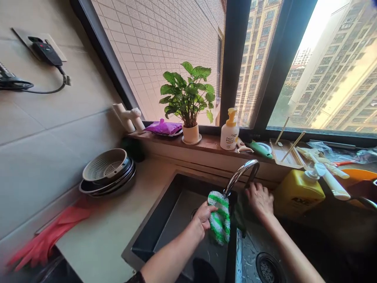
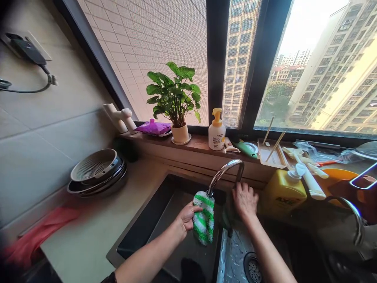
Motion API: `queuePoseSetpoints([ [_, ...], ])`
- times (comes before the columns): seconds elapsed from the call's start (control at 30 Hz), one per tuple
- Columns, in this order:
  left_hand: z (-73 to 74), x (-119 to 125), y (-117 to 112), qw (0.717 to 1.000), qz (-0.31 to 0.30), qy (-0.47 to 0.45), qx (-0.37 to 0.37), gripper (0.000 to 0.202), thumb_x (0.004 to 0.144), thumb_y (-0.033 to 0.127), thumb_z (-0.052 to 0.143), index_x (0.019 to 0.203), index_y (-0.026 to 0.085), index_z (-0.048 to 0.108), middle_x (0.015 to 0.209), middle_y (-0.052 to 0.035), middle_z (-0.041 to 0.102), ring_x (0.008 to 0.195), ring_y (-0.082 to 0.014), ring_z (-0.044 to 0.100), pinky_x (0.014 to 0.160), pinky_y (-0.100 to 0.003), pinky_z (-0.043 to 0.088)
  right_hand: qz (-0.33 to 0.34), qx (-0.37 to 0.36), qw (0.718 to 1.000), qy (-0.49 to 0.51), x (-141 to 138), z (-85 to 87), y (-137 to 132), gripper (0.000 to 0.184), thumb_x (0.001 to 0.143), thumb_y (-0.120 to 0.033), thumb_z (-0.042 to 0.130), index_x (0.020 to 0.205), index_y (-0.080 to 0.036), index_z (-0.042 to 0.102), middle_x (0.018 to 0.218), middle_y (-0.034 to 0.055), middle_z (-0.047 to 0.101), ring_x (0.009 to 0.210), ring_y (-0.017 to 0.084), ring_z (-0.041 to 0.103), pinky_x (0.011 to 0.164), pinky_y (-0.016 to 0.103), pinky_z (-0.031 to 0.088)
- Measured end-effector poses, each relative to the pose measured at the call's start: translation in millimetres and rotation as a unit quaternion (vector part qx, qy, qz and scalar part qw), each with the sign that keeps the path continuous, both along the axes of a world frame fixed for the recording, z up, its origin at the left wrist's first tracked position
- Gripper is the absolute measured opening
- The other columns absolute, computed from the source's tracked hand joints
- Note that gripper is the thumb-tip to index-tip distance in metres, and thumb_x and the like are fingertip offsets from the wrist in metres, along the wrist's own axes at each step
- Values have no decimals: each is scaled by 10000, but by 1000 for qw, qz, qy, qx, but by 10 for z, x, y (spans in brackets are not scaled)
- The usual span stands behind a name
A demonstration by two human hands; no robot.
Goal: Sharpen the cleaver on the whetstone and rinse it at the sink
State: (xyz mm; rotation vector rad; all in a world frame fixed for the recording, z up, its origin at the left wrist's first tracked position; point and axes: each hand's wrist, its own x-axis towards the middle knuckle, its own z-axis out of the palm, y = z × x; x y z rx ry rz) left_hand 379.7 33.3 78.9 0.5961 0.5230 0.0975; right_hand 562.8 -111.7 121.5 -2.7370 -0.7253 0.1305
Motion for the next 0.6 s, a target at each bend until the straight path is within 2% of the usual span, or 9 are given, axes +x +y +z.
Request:
queuePoseSetpoints([
  [0.07,34,2,-26,1000,8,3,7,296,633,220,833,877,191,667,778,-40,737,737,-229,712,749,-346,544,20,154,988,24,-249,-35,44,454,969,-444,327,1195,-163,604,1272,204,596,1191,338,538,963,492,435],
  [0.1,51,8,-50,1000,8,4,8,311,652,307,852,874,184,672,786,-56,738,754,-241,715,751,-354,545,43,232,967,94,-386,-67,79,492,966,-501,301,1110,-169,635,1177,186,643,1118,319,580,938,462,460],
  [0.2,73,44,-126,999,27,10,43,461,607,521,879,813,162,676,754,-82,723,734,-250,706,720,-348,541,112,364,844,378,-739,-189,193,551,909,-671,326,897,-217,638,838,82,690,817,260,650,771,400,528],
  [0.23,66,61,-137,997,46,15,67,507,570,559,889,788,153,675,726,-80,711,708,-242,696,701,-336,535,115,387,811,423,-812,-229,223,542,875,-710,377,871,-225,619,774,51,675,742,241,641,716,382,531],
  [0.27,50,78,-136,993,69,21,93,538,535,577,899,764,147,671,697,-70,696,681,-227,683,682,-320,526,108,409,795,434,-857,-265,244,532,839,-734,432,855,-229,597,730,26,654,687,222,623,669,361,524],
  [0.37,-48,134,-62,977,146,36,153,554,504,595,901,717,154,642,641,-1,639,630,-154,631,642,-248,483,64,442,815,368,-877,-351,269,532,758,-773,523,752,-242,514,628,-25,556,577,170,527,557,288,446],
  [0.47,-164,182,25,959,197,50,198,509,653,631,808,781,172,628,677,44,605,646,-107,598,645,-211,468,38,436,849,295,-942,-405,299,533,736,-775,545,662,-256,455,577,-37,472,552,155,445,537,271,361],
  [0.53,-211,207,27,952,192,57,232,410,824,558,705,933,168,640,820,13,645,725,-123,620,696,-256,511,28,431,865,254,-1096,-421,357,494,780,-739,522,669,-260,475,590,-21,499,555,164,447,560,283,353],
  [0.6,-221,231,-28,947,150,53,278,360,927,469,608,1088,148,635,1027,-43,660,864,-178,648,783,-349,552,60,410,883,222,-1272,-415,442,432,820,-674,523,701,-258,535,651,18,593,583,184,512,594,294,375],
])
